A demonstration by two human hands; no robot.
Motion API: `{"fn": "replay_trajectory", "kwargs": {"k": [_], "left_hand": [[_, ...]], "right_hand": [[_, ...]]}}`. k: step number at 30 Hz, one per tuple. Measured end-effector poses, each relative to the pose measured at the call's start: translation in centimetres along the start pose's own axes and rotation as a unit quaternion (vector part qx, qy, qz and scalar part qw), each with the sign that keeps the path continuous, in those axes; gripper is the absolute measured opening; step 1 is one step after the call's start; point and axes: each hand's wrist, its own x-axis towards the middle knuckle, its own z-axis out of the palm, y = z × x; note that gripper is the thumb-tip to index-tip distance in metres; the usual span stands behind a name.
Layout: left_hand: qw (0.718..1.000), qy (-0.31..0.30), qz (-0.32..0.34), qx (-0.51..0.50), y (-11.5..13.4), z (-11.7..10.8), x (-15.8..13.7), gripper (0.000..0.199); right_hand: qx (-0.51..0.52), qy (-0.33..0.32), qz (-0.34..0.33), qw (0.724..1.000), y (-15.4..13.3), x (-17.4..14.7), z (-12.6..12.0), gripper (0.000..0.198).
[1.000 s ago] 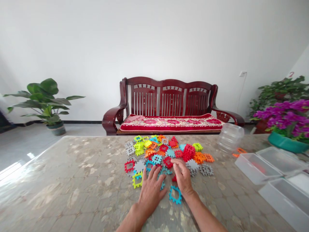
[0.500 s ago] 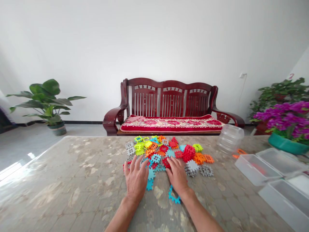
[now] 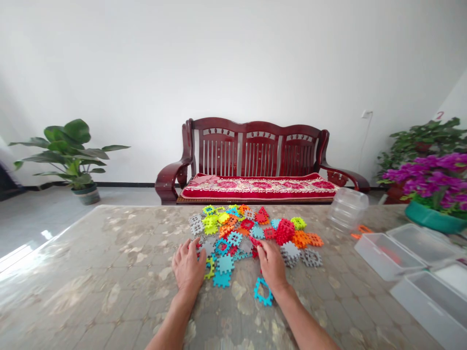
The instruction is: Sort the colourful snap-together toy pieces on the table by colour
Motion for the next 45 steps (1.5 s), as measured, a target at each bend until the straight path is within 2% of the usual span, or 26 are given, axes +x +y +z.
{"fn": "replay_trajectory", "kwargs": {"k": [5,11,16,21,23,26,30,32,35,38,45], "left_hand": [[1.0,-0.008,0.015,-0.022,-0.4,0.3,0.4,0.044],[0.999,-0.008,0.025,-0.032,-0.5,0.4,0.4,0.043],[0.999,-0.016,0.039,-0.03,-0.6,0.6,0.5,0.042],[0.998,-0.028,0.052,-0.032,-0.7,0.7,0.5,0.039],[0.997,-0.032,0.055,-0.035,-0.7,0.7,0.5,0.038],[0.997,-0.034,0.054,-0.034,-0.7,0.7,0.5,0.038],[0.997,-0.043,0.057,-0.036,-0.6,0.6,0.6,0.039],[0.997,-0.043,0.057,-0.036,-0.5,0.6,0.6,0.038],[0.997,-0.045,0.059,-0.036,-0.5,0.6,0.6,0.038],[0.996,-0.056,0.059,-0.037,-0.6,0.5,0.6,0.039],[0.996,-0.056,0.063,-0.036,-0.8,0.8,0.8,0.039]], "right_hand": [[0.083,0.038,0.029,0.995,-0.8,-0.2,-1.0,0.032],[0.182,-0.034,0.141,0.972,-2.6,-1.6,-1.8,0.036],[0.237,-0.108,0.17,0.951,-2.6,-1.7,-0.1,0.038],[0.349,-0.111,0.151,0.918,-2.3,-1.0,1.5,0.041],[0.341,-0.083,0.162,0.922,-1.9,-0.8,1.4,0.041],[0.28,-0.033,0.173,0.944,-0.8,-0.6,0.7,0.041],[0.164,0.042,0.112,0.979,0.8,-0.4,-0.2,0.035],[0.122,0.052,0.072,0.989,1.3,-0.4,-0.2,0.034],[0.075,0.023,0.024,0.997,1.4,-0.4,-0.1,0.03],[0.04,-0.017,0.011,0.999,1.0,-0.4,-0.1,0.032],[0.0,-0.138,0.011,0.99,-0.1,-0.6,-0.8,0.056]]}}
